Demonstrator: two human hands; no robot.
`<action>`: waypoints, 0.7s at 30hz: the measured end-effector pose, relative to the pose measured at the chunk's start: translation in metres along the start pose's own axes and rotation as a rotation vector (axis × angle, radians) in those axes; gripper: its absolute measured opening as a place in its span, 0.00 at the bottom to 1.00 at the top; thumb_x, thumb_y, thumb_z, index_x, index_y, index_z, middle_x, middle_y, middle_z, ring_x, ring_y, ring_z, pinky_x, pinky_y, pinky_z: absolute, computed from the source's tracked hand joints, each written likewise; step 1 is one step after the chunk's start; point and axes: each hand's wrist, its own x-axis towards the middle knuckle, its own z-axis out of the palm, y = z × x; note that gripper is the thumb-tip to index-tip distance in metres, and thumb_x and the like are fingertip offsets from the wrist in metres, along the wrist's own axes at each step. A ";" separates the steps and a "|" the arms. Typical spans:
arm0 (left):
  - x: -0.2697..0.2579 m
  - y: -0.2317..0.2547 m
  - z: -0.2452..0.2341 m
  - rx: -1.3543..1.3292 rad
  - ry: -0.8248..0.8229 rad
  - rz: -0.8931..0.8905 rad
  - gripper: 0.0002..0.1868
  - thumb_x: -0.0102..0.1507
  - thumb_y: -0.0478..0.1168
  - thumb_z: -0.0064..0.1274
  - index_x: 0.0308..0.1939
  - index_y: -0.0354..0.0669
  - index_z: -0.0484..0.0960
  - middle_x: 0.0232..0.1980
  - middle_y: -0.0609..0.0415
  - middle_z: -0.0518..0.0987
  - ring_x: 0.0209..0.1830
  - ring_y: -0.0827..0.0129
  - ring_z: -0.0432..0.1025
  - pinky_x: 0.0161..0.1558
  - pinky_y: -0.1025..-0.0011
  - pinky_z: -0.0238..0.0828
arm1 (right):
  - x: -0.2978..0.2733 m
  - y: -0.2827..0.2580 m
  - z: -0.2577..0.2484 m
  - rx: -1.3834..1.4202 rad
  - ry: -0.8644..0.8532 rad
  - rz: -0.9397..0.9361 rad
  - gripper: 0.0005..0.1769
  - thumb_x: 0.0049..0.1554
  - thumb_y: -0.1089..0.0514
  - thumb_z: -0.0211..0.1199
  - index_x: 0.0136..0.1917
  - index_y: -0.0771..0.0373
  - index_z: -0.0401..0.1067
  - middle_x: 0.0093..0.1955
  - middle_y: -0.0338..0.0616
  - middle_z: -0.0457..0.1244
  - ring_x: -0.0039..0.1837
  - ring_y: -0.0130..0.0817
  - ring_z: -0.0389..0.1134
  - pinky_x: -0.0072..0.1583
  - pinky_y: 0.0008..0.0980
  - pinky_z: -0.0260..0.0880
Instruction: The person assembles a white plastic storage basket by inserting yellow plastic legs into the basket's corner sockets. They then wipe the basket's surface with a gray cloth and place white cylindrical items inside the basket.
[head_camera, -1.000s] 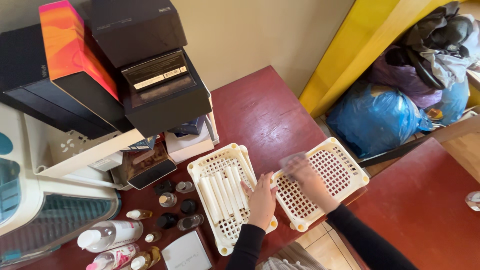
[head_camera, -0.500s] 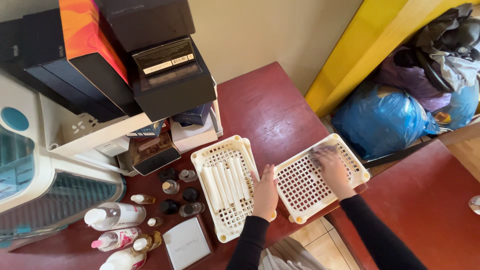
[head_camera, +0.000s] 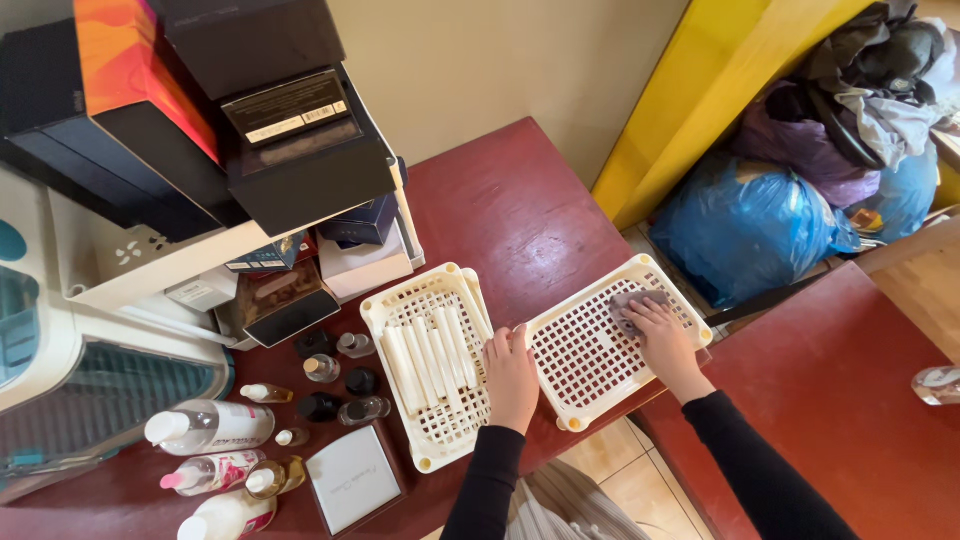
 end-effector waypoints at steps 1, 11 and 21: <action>-0.001 0.002 0.000 -0.007 0.016 0.018 0.26 0.64 0.38 0.54 0.66 0.37 0.70 0.61 0.42 0.70 0.63 0.46 0.65 0.71 0.50 0.52 | -0.003 -0.003 -0.001 0.004 0.012 0.029 0.26 0.49 0.69 0.59 0.63 0.61 0.74 0.68 0.49 0.64 0.73 0.48 0.59 0.75 0.47 0.51; -0.009 0.003 0.006 0.031 0.021 0.007 0.30 0.61 0.36 0.57 0.67 0.38 0.70 0.60 0.44 0.68 0.62 0.53 0.67 0.73 0.40 0.45 | -0.037 -0.088 0.008 0.245 -0.161 -0.160 0.27 0.48 0.73 0.57 0.60 0.60 0.75 0.69 0.48 0.65 0.76 0.47 0.57 0.74 0.46 0.52; -0.006 -0.009 -0.001 -0.106 -0.026 0.012 0.16 0.63 0.35 0.56 0.54 0.40 0.77 0.59 0.47 0.70 0.64 0.51 0.67 0.74 0.43 0.45 | -0.038 -0.056 -0.009 0.235 -0.146 0.216 0.20 0.53 0.68 0.59 0.56 0.55 0.78 0.68 0.41 0.66 0.75 0.41 0.61 0.73 0.38 0.62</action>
